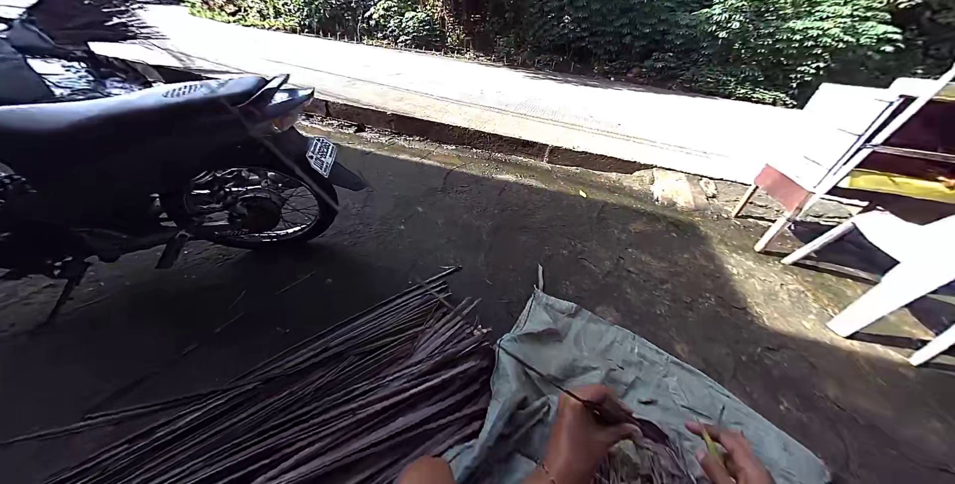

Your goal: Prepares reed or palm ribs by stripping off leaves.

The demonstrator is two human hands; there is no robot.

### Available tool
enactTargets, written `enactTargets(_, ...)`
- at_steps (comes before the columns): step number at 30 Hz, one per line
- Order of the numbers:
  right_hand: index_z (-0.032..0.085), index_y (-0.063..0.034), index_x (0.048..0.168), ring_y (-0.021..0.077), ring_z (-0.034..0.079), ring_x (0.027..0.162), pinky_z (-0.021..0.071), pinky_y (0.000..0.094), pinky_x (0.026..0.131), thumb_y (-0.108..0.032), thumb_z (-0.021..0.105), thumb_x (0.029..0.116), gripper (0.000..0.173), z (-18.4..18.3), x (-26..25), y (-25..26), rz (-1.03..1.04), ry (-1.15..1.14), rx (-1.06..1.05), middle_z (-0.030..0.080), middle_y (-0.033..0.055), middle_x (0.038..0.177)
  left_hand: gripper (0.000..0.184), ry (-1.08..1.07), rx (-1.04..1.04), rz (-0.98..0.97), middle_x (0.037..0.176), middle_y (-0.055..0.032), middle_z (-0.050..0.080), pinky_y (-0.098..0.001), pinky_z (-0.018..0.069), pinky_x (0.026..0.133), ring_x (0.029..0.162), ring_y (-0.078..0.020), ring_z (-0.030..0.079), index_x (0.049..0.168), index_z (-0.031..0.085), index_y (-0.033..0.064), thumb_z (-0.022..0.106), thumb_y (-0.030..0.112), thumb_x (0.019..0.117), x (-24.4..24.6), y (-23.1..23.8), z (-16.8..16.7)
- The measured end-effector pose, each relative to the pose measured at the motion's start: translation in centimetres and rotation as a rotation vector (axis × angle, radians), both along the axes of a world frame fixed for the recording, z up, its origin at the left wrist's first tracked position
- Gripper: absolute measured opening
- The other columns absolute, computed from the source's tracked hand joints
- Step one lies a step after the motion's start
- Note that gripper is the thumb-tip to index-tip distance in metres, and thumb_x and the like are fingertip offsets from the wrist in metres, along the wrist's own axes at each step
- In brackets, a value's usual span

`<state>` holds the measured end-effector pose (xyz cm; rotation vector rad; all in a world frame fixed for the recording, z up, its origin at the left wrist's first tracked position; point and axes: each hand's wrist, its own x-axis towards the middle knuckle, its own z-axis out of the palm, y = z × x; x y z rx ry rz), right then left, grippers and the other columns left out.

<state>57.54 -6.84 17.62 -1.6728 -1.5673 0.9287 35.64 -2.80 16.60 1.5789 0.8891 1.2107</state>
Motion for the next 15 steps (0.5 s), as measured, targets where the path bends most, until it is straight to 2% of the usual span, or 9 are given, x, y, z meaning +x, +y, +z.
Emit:
enactTargets(3,0.056,0.0176,0.128,0.0426,0.066,0.086,0.0549,0.0548,0.08,-0.003,0.043,0.1026,0.035,-1.8,-0.9,-1.5,-0.121,-0.113,0.132,0.06,0.0372,0.112,0.015,0.042,0.135,0.086,0.087,-0.0128,0.073,-0.0266,0.0584,0.081,0.081,-0.0116,0.071,0.088,0.071,-0.0077,0.081,0.001,0.0809,0.1,0.2,-0.7)
enactTargets(5,0.056,0.0171,0.126,0.0452,0.069,0.081,0.056,0.0592,0.077,-0.004,0.042,0.1048,0.033,-1.1,-2.7,-2.5,-0.096,-0.192,0.162,0.066,0.033,0.098,0.013,0.1,0.223,0.116,0.082,-0.0134,0.072,-0.027,0.0575,0.076,0.076,-0.0137,0.07,0.085,0.073,-0.0066,0.081,0.003,0.081,0.5,0.2,-1.0)
enactTargets(7,0.057,0.0173,0.123,0.0466,0.07,0.078,0.0566,0.0598,0.073,-0.004,0.045,0.1036,0.031,-0.8,-4.7,-3.3,-0.077,-0.258,0.171,0.068,0.0306,0.089,0.011,0.114,0.322,0.146,0.078,-0.0113,0.072,-0.0227,0.0557,0.07,0.071,-0.011,0.068,0.083,0.075,-0.0037,0.081,0.005,0.0785,1.2,0.2,-1.5)
enactTargets(8,0.056,0.0175,0.124,0.0487,0.07,0.082,0.0566,0.0608,0.076,-0.005,0.046,0.1042,0.031,-0.6,-5.5,-3.5,-0.077,-0.29,0.106,0.068,0.0321,0.09,0.011,0.115,0.37,0.16,0.076,-0.0104,0.072,-0.0211,0.0553,0.068,0.069,-0.01,0.068,0.082,0.076,-0.0023,0.082,0.005,0.0773,1.5,0.1,-1.8)
enactTargets(11,0.044,0.0141,0.139,0.0524,0.069,0.102,0.0536,0.0624,0.09,-0.008,0.041,0.1086,0.038,-0.3,-6.9,-3.2,-0.105,-0.361,-0.216,0.068,0.036,0.106,0.009,0.135,0.443,0.173,0.076,-0.0099,0.072,-0.0222,0.057,0.069,0.07,-0.0109,0.07,0.081,0.076,-0.001,0.081,0.005,0.077,2.1,-0.4,-2.8)
enactTargets(15,0.041,0.01,0.146,0.0505,0.067,0.111,0.0523,0.061,0.095,-0.013,0.04,0.1104,0.042,-2.2,-5.2,-2.0,-0.097,-0.421,-0.379,0.067,0.0344,0.116,0.004,0.119,0.435,0.137,0.076,-0.008,0.073,-0.019,0.0568,0.07,0.071,-0.0073,0.07,0.08,0.076,0.0001,0.079,0.003,0.0783,2.2,-1.3,-3.3)
